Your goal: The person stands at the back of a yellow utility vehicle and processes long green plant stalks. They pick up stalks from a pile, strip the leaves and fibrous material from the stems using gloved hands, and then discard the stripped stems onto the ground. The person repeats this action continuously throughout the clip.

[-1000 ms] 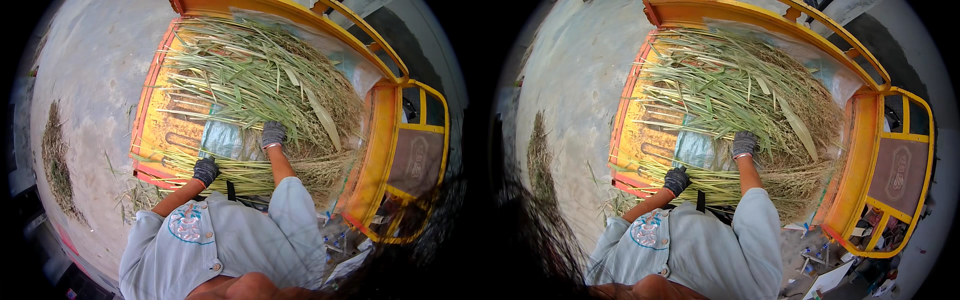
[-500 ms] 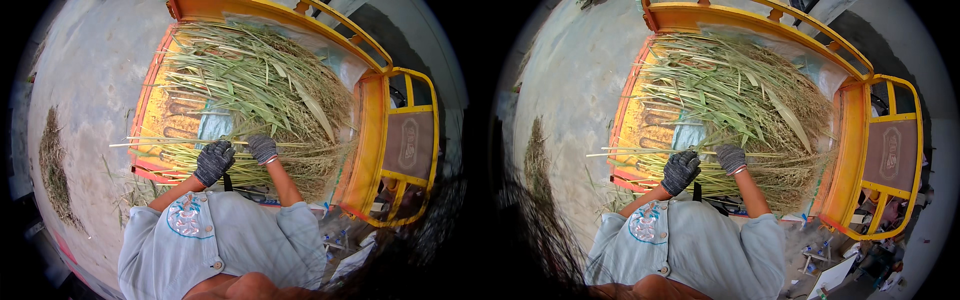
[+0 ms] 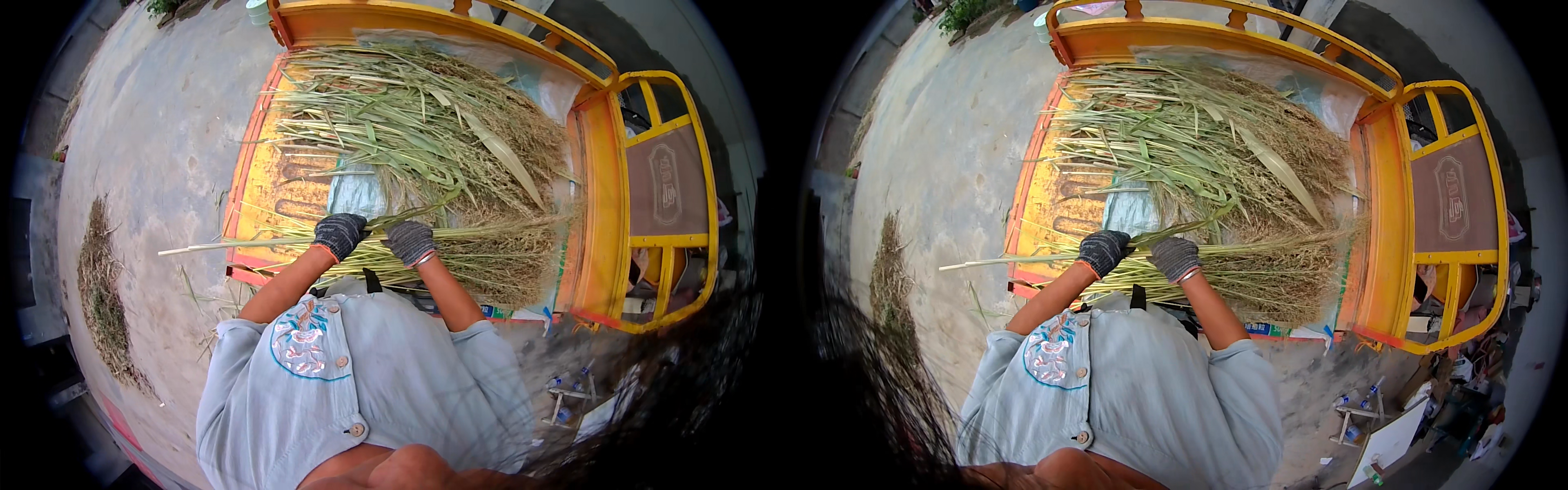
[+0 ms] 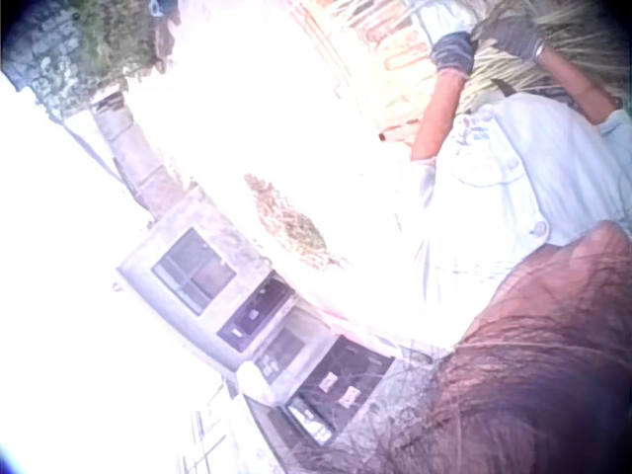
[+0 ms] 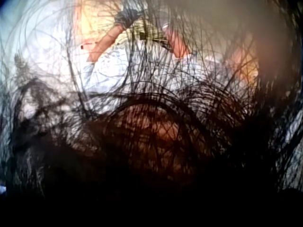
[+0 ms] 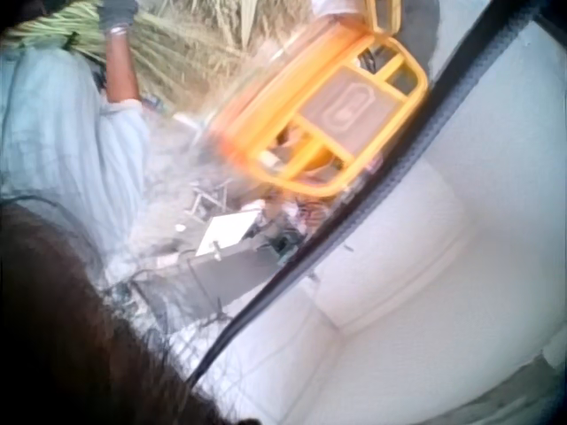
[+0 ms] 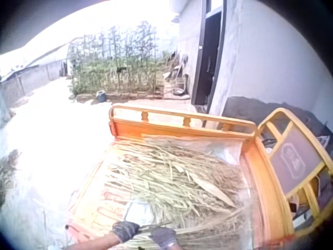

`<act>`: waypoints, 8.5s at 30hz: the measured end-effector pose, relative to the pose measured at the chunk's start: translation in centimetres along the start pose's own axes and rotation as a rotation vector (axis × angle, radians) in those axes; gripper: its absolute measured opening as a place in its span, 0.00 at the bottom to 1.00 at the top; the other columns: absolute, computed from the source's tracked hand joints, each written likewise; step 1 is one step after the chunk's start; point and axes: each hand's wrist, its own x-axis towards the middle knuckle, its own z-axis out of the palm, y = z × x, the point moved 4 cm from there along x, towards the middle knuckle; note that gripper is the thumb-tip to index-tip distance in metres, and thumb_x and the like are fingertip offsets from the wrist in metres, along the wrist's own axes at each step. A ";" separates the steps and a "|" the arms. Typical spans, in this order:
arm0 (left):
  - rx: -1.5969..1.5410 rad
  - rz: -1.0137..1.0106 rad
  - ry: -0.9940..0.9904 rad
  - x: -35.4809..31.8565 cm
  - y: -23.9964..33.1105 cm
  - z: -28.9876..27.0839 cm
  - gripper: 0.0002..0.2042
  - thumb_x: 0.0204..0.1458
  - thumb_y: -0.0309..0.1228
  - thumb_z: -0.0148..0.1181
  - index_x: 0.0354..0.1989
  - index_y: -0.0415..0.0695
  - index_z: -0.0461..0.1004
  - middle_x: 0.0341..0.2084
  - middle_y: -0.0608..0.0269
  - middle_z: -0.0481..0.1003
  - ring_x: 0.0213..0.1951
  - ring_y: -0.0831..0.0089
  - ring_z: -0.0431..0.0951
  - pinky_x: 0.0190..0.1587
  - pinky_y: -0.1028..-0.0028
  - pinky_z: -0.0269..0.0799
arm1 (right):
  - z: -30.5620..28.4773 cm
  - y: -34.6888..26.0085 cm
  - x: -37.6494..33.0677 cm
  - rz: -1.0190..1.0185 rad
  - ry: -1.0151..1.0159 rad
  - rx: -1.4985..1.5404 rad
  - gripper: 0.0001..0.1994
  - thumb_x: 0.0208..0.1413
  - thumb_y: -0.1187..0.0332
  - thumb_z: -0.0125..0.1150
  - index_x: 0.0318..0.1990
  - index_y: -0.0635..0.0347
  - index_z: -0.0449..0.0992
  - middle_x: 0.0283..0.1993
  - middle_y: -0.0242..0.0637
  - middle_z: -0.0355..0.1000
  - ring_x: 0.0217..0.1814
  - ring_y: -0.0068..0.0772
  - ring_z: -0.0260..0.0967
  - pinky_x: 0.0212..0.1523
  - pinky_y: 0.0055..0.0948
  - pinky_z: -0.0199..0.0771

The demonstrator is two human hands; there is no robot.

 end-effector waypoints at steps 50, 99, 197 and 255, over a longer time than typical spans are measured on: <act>0.202 0.073 0.931 -10.3 0.1 -3.7 0.17 0.35 0.34 0.61 0.37 0.45 0.72 0.42 0.57 0.70 0.45 0.57 0.68 0.48 0.58 0.61 | -7.7 -3.0 -1.0 0.013 0.293 0.230 0.22 0.44 0.48 0.57 0.32 0.62 0.75 0.32 0.48 0.72 0.34 0.48 0.70 0.36 0.37 0.69; -2.498 -0.079 1.943 -24.4 -41.4 7.8 0.06 0.48 0.31 0.55 0.25 0.44 0.67 0.17 0.66 0.70 0.16 0.78 0.65 0.18 0.79 0.62 | -10.9 -8.9 1.5 0.241 0.452 0.084 0.21 0.44 0.51 0.59 0.26 0.65 0.74 0.22 0.51 0.67 0.25 0.51 0.65 0.29 0.40 0.65; -1.344 -0.107 0.137 -10.1 -14.4 3.3 0.10 0.50 0.34 0.50 0.23 0.42 0.73 0.12 0.67 0.68 0.12 0.79 0.65 0.14 0.78 0.61 | -6.9 -9.9 4.2 0.010 0.152 -0.044 0.15 0.48 0.64 0.51 0.44 0.56 0.71 0.41 0.47 0.70 0.42 0.46 0.67 0.44 0.40 0.67; -0.045 0.468 0.324 1.6 0.1 -2.4 0.13 0.40 0.37 0.58 0.37 0.51 0.72 0.34 0.59 0.72 0.39 0.60 0.72 0.41 0.60 0.66 | -17.7 1.6 -20.1 0.287 0.551 0.699 0.12 0.45 0.65 0.60 0.35 0.63 0.75 0.35 0.41 0.73 0.38 0.36 0.70 0.40 0.32 0.70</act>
